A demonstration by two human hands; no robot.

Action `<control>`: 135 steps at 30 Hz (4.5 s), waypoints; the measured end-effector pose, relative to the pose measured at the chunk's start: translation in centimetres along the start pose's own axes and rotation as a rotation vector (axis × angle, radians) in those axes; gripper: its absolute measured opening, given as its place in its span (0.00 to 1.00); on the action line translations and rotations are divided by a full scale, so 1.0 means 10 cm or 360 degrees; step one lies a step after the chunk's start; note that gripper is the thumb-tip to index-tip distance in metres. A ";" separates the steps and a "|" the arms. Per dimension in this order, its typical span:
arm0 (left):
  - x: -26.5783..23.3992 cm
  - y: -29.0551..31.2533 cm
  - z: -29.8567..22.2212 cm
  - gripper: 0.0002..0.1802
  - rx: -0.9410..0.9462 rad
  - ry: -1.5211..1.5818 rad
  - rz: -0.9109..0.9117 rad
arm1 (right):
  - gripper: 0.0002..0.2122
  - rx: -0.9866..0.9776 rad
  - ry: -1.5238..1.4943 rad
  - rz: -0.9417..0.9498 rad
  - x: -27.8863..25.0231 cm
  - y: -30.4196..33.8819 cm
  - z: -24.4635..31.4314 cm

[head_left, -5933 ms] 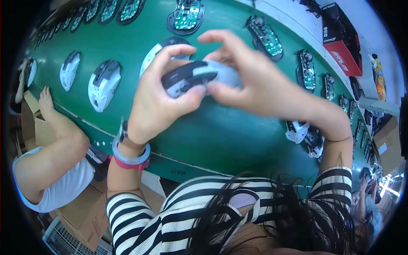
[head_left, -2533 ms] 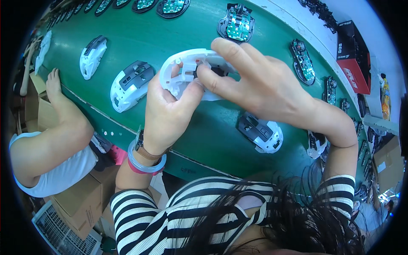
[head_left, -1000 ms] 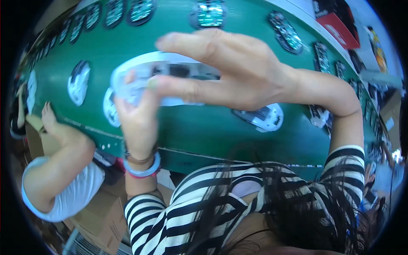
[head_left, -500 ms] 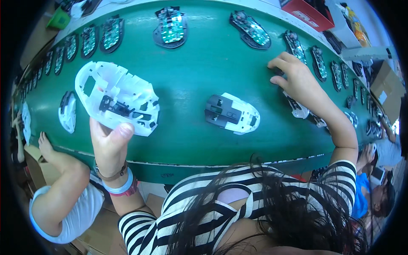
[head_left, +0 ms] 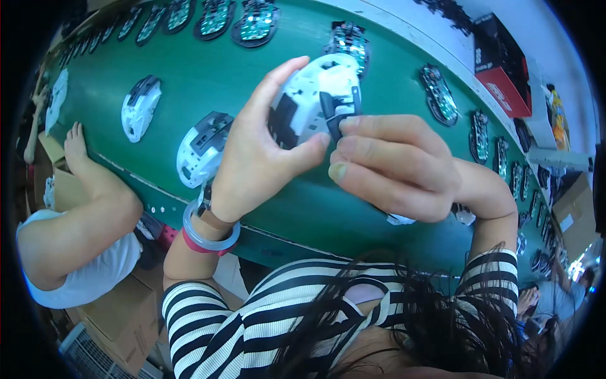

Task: The person assembles white plastic electronic housings by hand on a green workbench. They pick up small black plastic components and insert them into the white casings, repeating this process for multiple units. The person handles the components directly without using tools.

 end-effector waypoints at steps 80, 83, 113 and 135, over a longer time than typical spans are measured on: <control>-0.82 0.61 0.09 0.41 0.0287 -0.1859 -0.0036 | 0.09 0.1163 0.0853 0.0549 0.09 1.29 -3.21; -0.95 0.67 0.05 0.38 0.0400 -0.1589 -0.0295 | 0.14 0.1264 0.0810 0.0429 -0.10 1.33 -3.07; -0.34 -0.01 0.19 0.32 -0.0346 0.0732 -0.0064 | 0.11 0.0341 0.0548 0.0288 0.60 -0.10 -0.60; -0.38 0.01 0.28 0.25 -0.0366 0.0465 -0.0085 | 0.09 0.0087 0.0748 0.0315 0.77 0.00 -0.40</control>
Point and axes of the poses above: each hand's wrist, its own y-axis away from the middle knuckle, its own x-axis out of the palm, z = x × y, the point moved 10 cm from there along -y, towards the middle knuckle, and after that the axes turned 12 degrees about -z, right-handed, at the moved point
